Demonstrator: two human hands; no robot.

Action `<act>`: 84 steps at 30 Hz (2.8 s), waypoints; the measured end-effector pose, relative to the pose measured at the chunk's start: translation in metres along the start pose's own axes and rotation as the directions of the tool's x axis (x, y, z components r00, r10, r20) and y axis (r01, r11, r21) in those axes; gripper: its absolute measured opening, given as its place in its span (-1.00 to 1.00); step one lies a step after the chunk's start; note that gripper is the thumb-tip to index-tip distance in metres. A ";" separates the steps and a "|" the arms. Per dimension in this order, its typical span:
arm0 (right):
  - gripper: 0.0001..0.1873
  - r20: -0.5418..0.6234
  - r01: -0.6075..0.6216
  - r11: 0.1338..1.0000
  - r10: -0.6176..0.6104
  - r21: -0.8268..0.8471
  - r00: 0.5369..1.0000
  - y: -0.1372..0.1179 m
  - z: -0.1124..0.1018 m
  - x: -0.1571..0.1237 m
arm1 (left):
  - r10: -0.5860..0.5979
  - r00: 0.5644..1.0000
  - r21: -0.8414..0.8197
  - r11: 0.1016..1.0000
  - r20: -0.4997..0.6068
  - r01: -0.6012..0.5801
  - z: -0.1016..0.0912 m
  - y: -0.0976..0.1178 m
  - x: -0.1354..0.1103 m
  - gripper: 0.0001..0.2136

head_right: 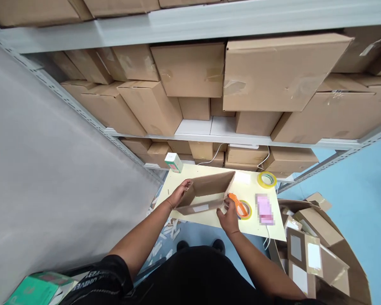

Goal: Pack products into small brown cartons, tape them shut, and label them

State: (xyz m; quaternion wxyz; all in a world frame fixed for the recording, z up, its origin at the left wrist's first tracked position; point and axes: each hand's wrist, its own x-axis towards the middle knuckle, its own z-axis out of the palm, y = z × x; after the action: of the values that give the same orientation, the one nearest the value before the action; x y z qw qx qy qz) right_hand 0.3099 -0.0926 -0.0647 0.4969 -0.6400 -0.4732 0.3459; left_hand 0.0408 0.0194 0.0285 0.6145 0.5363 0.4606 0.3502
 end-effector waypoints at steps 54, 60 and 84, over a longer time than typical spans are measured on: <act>-0.20 0.007 -0.058 0.956 0.063 -0.287 0.998 -0.012 0.031 0.031 | 0.298 0.951 0.681 0.680 0.079 -0.270 -0.063 -0.033 0.009 -0.13; -0.43 0.085 0.162 0.877 -0.138 -0.452 0.987 -0.017 0.035 0.030 | 0.296 0.937 0.716 0.613 0.184 -0.334 -0.065 -0.058 0.001 -0.57; -0.67 0.147 0.057 0.324 0.260 -0.944 0.954 0.051 -0.045 0.015 | 0.290 0.936 0.959 0.137 0.202 -0.250 -0.045 -0.057 -0.014 -0.50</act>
State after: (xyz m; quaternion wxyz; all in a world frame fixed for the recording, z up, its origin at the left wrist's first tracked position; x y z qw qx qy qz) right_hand 0.3685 -0.0955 -0.1014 -0.0582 -0.7830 -0.6069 0.1233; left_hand -0.0097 0.0115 -0.0251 0.0545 0.8695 0.4824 0.0914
